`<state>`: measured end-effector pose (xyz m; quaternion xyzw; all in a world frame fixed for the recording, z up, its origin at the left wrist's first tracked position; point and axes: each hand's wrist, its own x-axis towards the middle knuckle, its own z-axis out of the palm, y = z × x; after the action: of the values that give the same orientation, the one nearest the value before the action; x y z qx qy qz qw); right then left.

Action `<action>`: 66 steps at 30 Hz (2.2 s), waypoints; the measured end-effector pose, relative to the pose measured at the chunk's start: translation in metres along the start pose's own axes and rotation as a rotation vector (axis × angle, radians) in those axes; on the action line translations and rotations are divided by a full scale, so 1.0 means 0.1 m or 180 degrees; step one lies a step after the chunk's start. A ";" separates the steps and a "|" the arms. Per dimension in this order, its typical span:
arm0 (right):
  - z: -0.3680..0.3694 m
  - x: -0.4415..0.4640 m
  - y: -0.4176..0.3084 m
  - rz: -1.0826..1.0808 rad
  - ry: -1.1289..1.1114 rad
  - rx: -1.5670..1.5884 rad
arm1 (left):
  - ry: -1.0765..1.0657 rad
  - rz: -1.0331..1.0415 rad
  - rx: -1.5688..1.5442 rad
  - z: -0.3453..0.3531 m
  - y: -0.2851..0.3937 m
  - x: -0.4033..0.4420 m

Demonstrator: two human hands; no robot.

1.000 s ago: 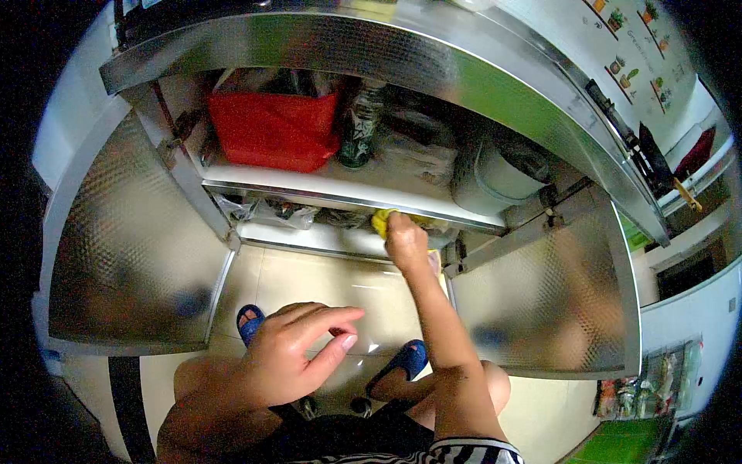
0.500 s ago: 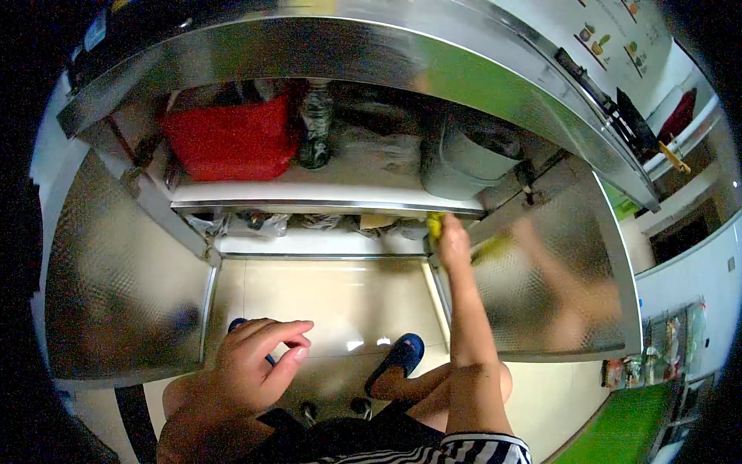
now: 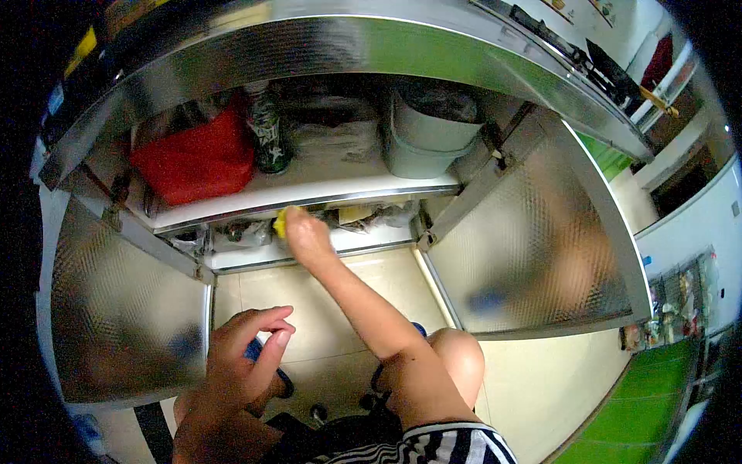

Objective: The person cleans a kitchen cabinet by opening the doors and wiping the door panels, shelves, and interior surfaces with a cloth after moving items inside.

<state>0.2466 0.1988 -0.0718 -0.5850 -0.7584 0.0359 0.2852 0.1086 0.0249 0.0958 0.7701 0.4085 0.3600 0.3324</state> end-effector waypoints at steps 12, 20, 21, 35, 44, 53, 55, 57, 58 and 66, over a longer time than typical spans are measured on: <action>-0.49 -0.15 0.49 0.0209 0.0042 -0.0195 | -0.0083 -0.0259 0.0202 0.29 -0.01 0.19; -0.98 -0.47 1.52 0.1176 0.0687 -0.0579 | -0.0368 -0.0442 0.0160 0.32 -0.05 0.21; -1.10 -0.49 1.57 0.1278 0.0736 -0.0548 | -0.0367 -0.0440 0.0169 0.31 -0.07 0.20; -0.36 -0.27 0.78 0.0610 0.0849 -0.0003 | -0.0208 -0.0550 0.0176 0.12 -0.02 0.02; 0.12 0.00 -0.13 0.0017 0.0494 0.0389 | 0.0199 -0.0516 0.0149 0.02 0.02 0.03; -0.46 -0.27 0.80 0.0121 0.0673 -0.0231 | 0.0020 -0.0437 0.0303 0.06 0.05 0.08; -0.69 -0.35 1.02 0.0528 0.0633 -0.0432 | -0.0050 -0.0427 0.0311 0.05 0.01 0.08; -0.87 -0.41 1.20 0.0751 0.0796 -0.0374 | -0.0199 -0.0272 0.0226 0.04 -0.05 0.06; -0.90 -0.41 1.25 0.0720 0.0748 -0.0315 | -0.0190 -0.0280 0.0226 0.04 -0.06 0.05; -0.58 -0.24 0.78 0.0566 0.0560 -0.0048 | -0.0205 -0.0376 0.0227 -0.05 -0.17 -0.02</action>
<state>0.3449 0.1849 -0.0633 -0.6530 -0.6758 0.0039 0.3419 0.0966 0.0316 0.0838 0.7672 0.4549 0.3000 0.3383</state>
